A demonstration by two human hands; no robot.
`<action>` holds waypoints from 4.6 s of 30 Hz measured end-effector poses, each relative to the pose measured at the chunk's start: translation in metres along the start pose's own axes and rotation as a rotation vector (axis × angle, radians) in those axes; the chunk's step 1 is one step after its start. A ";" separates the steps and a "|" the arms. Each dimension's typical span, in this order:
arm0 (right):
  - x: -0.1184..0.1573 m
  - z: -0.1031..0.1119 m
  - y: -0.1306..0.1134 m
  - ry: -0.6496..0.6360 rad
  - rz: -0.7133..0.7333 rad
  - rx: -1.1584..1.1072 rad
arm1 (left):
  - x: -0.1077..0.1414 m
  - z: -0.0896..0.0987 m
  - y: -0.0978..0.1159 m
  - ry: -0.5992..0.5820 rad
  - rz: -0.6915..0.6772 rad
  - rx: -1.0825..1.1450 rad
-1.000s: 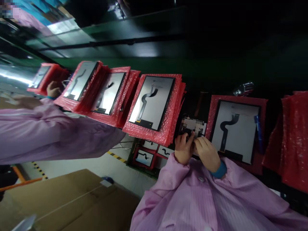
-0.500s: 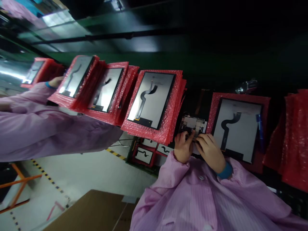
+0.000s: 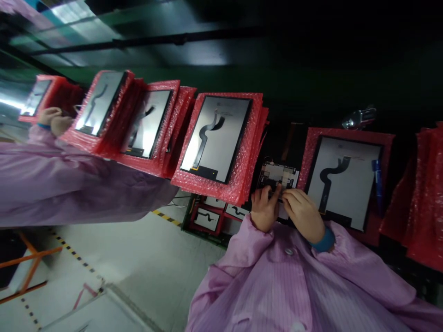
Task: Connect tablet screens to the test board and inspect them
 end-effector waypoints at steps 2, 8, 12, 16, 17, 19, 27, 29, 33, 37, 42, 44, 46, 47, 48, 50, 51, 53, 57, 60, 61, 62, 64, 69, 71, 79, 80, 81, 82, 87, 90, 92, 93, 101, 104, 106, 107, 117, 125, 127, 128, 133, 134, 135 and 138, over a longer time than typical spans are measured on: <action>0.000 0.001 0.001 0.006 -0.023 -0.017 | 0.000 0.000 0.001 0.019 -0.001 0.002; 0.000 0.003 0.004 0.036 -0.118 -0.091 | -0.002 0.003 0.002 0.040 0.007 0.013; 0.000 0.003 0.010 0.040 -0.206 -0.170 | -0.001 0.001 0.001 -0.001 0.012 0.003; 0.001 0.005 0.015 0.035 -0.259 -0.290 | 0.000 -0.001 0.000 -0.039 0.022 -0.001; 0.002 0.005 0.015 0.025 -0.252 -0.310 | 0.001 -0.001 0.000 -0.043 0.022 -0.003; 0.006 0.006 0.015 0.020 -0.213 -0.327 | 0.001 -0.001 0.000 -0.050 0.020 -0.006; 0.008 0.003 0.015 -0.009 -0.034 -0.040 | 0.000 -0.001 -0.001 -0.025 0.029 0.056; 0.004 0.001 0.014 -0.046 -0.030 0.025 | -0.001 0.000 0.000 -0.021 0.030 0.063; -0.003 -0.003 0.010 -0.074 -0.038 0.088 | -0.002 0.002 0.000 0.006 0.022 0.046; -0.008 -0.004 0.009 -0.064 -0.009 0.173 | -0.004 0.005 0.002 0.050 -0.002 0.039; -0.011 -0.002 0.008 -0.005 0.075 0.225 | -0.006 0.008 0.004 0.090 -0.006 0.024; -0.011 0.000 0.007 0.016 0.093 0.225 | -0.006 0.008 0.004 0.091 -0.002 0.019; -0.011 0.001 0.007 0.017 0.100 0.206 | -0.006 0.007 0.004 0.085 0.002 0.017; -0.011 0.001 0.007 0.008 0.102 0.194 | -0.006 0.007 0.004 0.084 0.002 0.017; -0.012 0.001 0.007 -0.002 0.104 0.180 | -0.006 0.007 0.004 0.089 0.000 0.018; -0.013 0.002 0.009 -0.010 0.088 0.147 | -0.006 0.008 0.004 0.106 -0.006 0.021; -0.014 0.003 0.011 -0.006 0.073 0.122 | -0.006 0.008 0.004 0.114 -0.007 0.021; -0.016 0.006 0.014 0.013 0.034 0.058 | -0.006 0.007 0.004 0.117 -0.004 0.021; -0.021 0.011 0.019 0.024 0.017 -0.011 | -0.006 0.006 0.004 0.098 0.006 0.016; -0.023 0.011 0.022 0.009 0.034 -0.051 | -0.005 0.006 0.005 0.097 -0.004 -0.015; -0.023 0.011 0.023 0.008 0.033 -0.078 | -0.005 0.006 0.005 0.105 -0.010 -0.029; -0.023 0.012 0.024 0.011 0.025 -0.107 | -0.005 0.007 0.006 0.115 -0.019 -0.042; -0.024 0.012 0.026 0.015 -0.006 -0.155 | -0.005 0.008 0.007 0.127 -0.033 -0.065; -0.025 0.012 0.031 -0.013 -0.077 -0.221 | -0.006 0.009 0.009 0.127 -0.046 -0.119; -0.025 0.012 0.034 -0.024 -0.111 -0.253 | -0.006 0.009 0.010 0.131 -0.051 -0.132; -0.027 0.016 0.044 0.024 -0.223 -0.349 | -0.006 0.008 0.009 0.134 -0.048 -0.128; -0.027 0.017 0.045 0.025 -0.236 -0.357 | -0.006 0.008 0.009 0.136 -0.050 -0.120; -0.028 0.017 0.045 0.026 -0.250 -0.366 | -0.006 0.008 0.008 0.140 -0.050 -0.108; -0.028 0.017 0.045 0.027 -0.264 -0.376 | -0.006 0.007 0.007 0.144 -0.049 -0.095; -0.028 0.016 0.049 0.012 -0.331 -0.440 | -0.006 0.007 0.004 0.143 -0.042 -0.056; -0.029 0.017 0.051 -0.006 -0.352 -0.471 | -0.004 0.006 0.003 0.135 -0.043 -0.047; -0.029 0.017 0.052 -0.024 -0.364 -0.494 | -0.003 0.005 0.003 0.124 -0.046 -0.035; -0.030 0.017 0.053 -0.032 -0.371 -0.509 | -0.003 0.004 0.002 0.118 -0.046 -0.032; -0.032 0.015 0.055 -0.071 -0.324 -0.599 | -0.003 0.004 0.002 0.111 -0.045 -0.050; -0.031 0.015 0.056 -0.081 -0.308 -0.633 | -0.003 0.005 0.002 0.130 -0.054 -0.038; -0.031 0.014 0.056 -0.089 -0.304 -0.643 | -0.003 0.005 0.002 0.135 -0.051 -0.039; -0.031 0.014 0.057 -0.091 -0.305 -0.645 | -0.003 0.004 0.002 0.131 -0.048 -0.039; -0.028 0.023 0.048 -0.047 -0.163 -0.463 | -0.003 0.004 0.004 0.138 -0.022 -0.023; -0.022 0.007 0.036 -0.049 -0.052 -0.127 | -0.004 0.005 0.003 0.134 -0.015 -0.023; -0.023 0.006 0.036 -0.044 -0.040 -0.099 | -0.004 0.006 0.003 0.138 -0.021 -0.029; -0.023 0.006 0.036 -0.041 -0.034 -0.093 | -0.004 0.006 0.003 0.134 -0.023 -0.029; -0.022 0.007 0.039 -0.043 -0.057 -0.133 | -0.003 0.004 0.003 0.114 -0.010 -0.034; -0.022 0.007 0.039 -0.042 -0.062 -0.146 | -0.003 0.004 0.003 0.115 -0.009 -0.040; -0.022 0.006 0.040 -0.040 -0.063 -0.152 | -0.004 0.005 0.003 0.117 -0.008 -0.043; -0.022 0.007 0.040 -0.023 -0.048 -0.142 | -0.005 0.008 0.004 0.127 -0.007 -0.022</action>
Point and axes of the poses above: each hand's wrist, its own x-axis away from the middle knuckle, its own z-axis out of the back of the hand, y = z × x, the point moved 3 cm from there along -x, towards the middle knuckle, and after that the axes turned 4 degrees about -x, right-handed, at the moved point
